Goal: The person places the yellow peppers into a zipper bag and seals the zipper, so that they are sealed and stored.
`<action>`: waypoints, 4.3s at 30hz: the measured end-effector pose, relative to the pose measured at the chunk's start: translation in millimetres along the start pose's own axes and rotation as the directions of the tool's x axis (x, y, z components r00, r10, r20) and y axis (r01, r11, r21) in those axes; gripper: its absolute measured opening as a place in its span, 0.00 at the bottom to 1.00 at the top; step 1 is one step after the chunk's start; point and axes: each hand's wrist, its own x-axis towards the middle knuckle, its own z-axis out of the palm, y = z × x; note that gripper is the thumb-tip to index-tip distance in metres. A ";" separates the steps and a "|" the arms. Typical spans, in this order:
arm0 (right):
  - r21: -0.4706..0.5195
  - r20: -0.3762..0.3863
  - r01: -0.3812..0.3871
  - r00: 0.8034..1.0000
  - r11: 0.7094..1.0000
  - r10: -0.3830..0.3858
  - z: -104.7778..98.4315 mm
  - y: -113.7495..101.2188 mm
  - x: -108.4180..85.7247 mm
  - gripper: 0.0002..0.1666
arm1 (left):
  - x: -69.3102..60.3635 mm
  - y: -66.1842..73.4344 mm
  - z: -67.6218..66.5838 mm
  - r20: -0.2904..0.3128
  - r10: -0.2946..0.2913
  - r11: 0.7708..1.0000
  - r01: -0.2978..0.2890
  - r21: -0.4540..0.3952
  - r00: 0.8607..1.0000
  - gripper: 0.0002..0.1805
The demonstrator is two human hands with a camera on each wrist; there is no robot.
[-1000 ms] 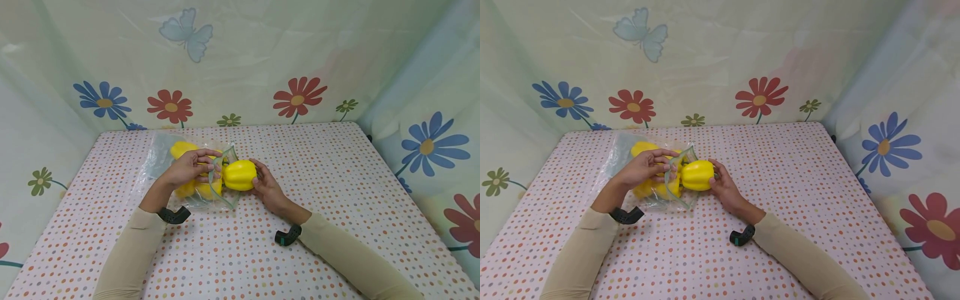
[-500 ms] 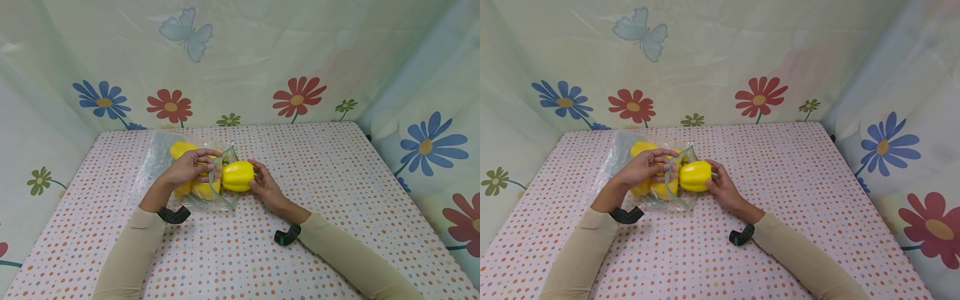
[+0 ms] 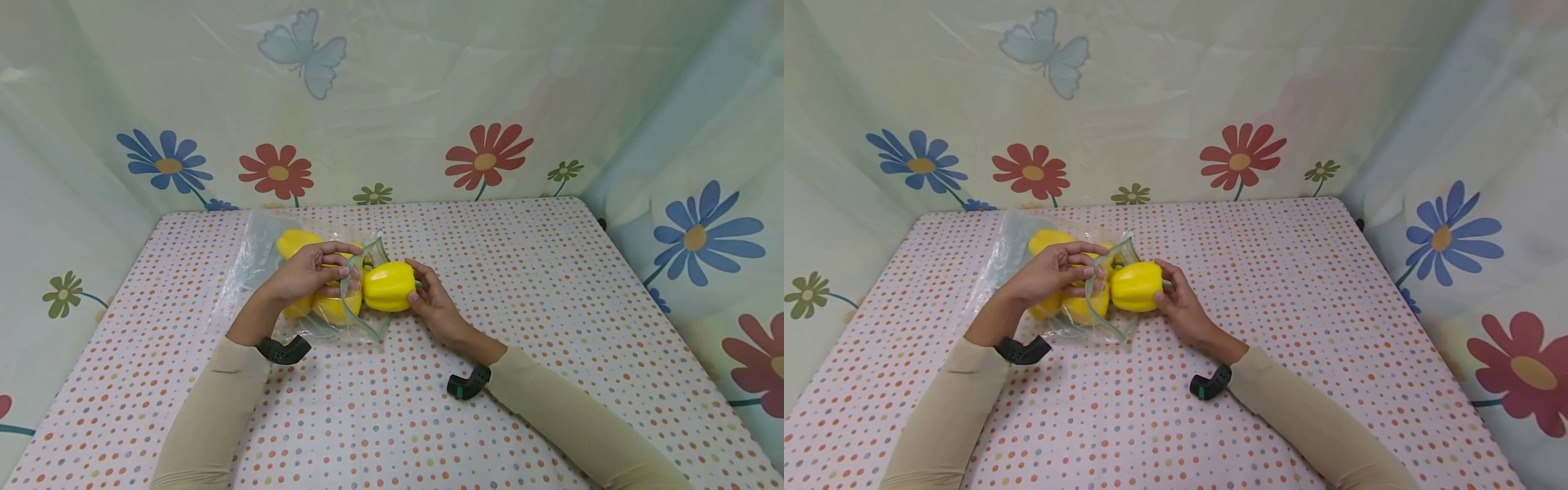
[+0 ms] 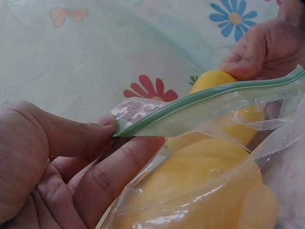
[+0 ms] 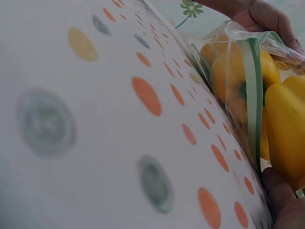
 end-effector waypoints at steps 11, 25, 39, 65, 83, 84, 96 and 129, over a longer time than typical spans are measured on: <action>-0.041 -0.011 -0.006 1.000 0.999 0.005 1.0 1.1 2.4 0.38 | -1.0 2.8 0.1 -0.006 0.005 1.000 -0.005 0.013 1.000 0.21; -0.086 -0.018 -0.046 0.999 0.995 0.045 3.4 2.9 3.8 0.41 | -1.0 3.3 -2.0 -0.012 0.009 1.000 -0.009 0.023 1.000 0.21; -0.111 -0.013 -0.038 0.999 0.993 0.036 3.3 2.5 2.5 0.38 | -1.9 4.9 -1.0 -0.018 -0.004 0.999 0.005 0.033 1.000 0.21; -0.117 -0.079 0.008 0.997 0.993 -0.017 9.9 3.2 3.2 0.34 | -3.6 9.1 1.7 -0.009 0.015 0.997 -0.014 0.081 1.000 0.20; -0.271 -0.177 0.012 0.982 0.962 -0.062 22.7 3.9 7.1 0.32 | -4.3 10.8 3.3 -0.028 -0.001 0.990 0.005 0.142 1.000 0.20; -0.289 -0.179 0.012 0.982 0.957 -0.066 23.4 3.5 7.3 0.33 | -4.3 10.5 3.2 -0.029 0.000 0.989 0.004 0.145 1.000 0.20; -0.351 -0.114 -0.079 0.993 0.933 0.042 30.0 -44.3 1.5 0.29 | -2.8 9.5 2.5 -0.020 0.012 0.989 -0.009 0.145 1.000 0.21; -0.293 0.010 -0.004 1.000 0.956 0.007 12.9 -5.0 27.8 0.27 | -4.3 11.3 3.5 -0.018 0.014 0.991 -0.012 0.136 1.000 0.20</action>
